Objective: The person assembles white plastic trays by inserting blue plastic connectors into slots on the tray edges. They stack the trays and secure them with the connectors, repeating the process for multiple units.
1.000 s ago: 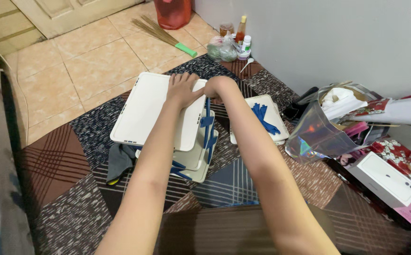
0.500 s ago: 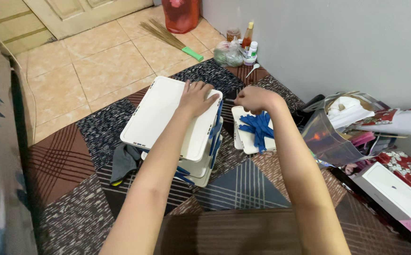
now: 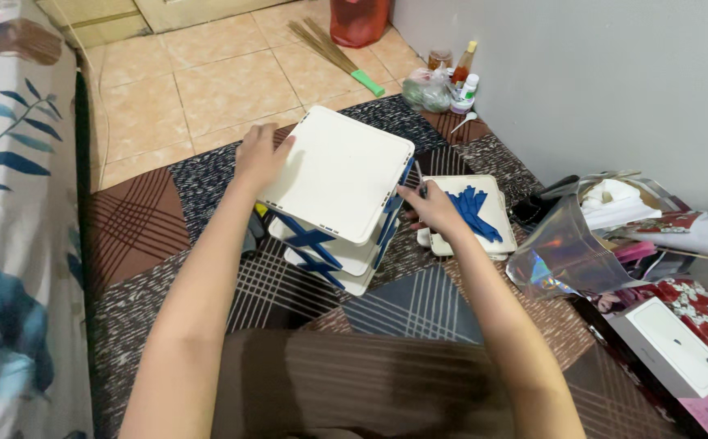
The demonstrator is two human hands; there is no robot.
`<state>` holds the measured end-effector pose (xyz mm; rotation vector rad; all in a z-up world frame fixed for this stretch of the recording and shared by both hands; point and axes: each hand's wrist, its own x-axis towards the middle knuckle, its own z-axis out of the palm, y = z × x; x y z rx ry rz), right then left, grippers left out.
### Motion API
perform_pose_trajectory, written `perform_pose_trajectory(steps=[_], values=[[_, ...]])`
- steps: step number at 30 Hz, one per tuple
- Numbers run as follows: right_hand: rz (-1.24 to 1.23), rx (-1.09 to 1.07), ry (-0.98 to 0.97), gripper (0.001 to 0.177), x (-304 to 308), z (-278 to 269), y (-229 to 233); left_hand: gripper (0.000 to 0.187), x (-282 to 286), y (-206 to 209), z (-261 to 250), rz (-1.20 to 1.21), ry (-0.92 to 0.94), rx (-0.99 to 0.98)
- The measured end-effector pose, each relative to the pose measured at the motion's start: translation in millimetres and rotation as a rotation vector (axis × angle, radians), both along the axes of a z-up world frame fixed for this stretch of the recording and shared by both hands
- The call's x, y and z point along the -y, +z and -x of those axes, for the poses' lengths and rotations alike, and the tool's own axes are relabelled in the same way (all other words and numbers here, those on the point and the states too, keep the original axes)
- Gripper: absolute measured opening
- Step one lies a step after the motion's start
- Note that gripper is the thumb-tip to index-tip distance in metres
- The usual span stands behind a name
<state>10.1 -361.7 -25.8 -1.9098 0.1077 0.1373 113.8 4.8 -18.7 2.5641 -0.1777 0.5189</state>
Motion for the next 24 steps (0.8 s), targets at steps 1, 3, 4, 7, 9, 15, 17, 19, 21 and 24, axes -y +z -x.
perform_pose_trajectory(steps=[1, 3, 4, 7, 9, 15, 17, 19, 21, 24], values=[[0.034, -0.004, -0.007, 0.059, -8.7, 2.2, -4.6, 0.058, -14.0, -13.0, 1.2, 0.183, 0.019, -0.017], [0.100, -0.013, -0.022, 0.057, -23.2, 3.2, -15.3, 0.058, -31.8, -41.8, 2.9, 0.549, 0.055, -0.047], [0.098, 0.073, -0.015, 0.054, -26.9, 1.2, -20.4, 0.054, -36.4, -56.2, 5.9, 0.666, 0.046, -0.085], [0.166, 0.285, -0.023, 0.045, -31.8, -19.3, -39.1, 0.045, -29.8, -87.6, 16.1, 0.957, 0.034, -0.141], [0.313, 0.367, -0.071, 0.037, -32.4, -45.7, -50.3, 0.041, -16.3, -90.6, 19.0, 1.066, 0.043, -0.105], [0.013, 0.679, -0.196, 0.022, 1.6, -114.3, -61.3, 0.031, 55.9, -82.1, 53.2, 1.371, 0.017, -0.225], [0.164, 0.590, -0.236, 0.028, 20.8, -113.2, -59.4, 0.027, 72.7, -95.0, 68.7, 1.466, -0.140, -0.197], [0.331, 0.536, -0.219, 0.031, 39.6, -98.4, -61.0, 0.029, 77.1, -117.9, 79.1, 1.424, -0.230, -0.187], [0.534, 0.519, -0.134, 0.031, 65.0, -69.8, -61.5, 0.047, 87.4, -142.1, 78.2, 1.269, -0.253, -0.185], [0.422, 0.254, 0.083, 0.032, 85.4, -26.8, -61.2, 0.064, 102.8, -166.4, 72.2, 1.181, -0.319, -0.255]])
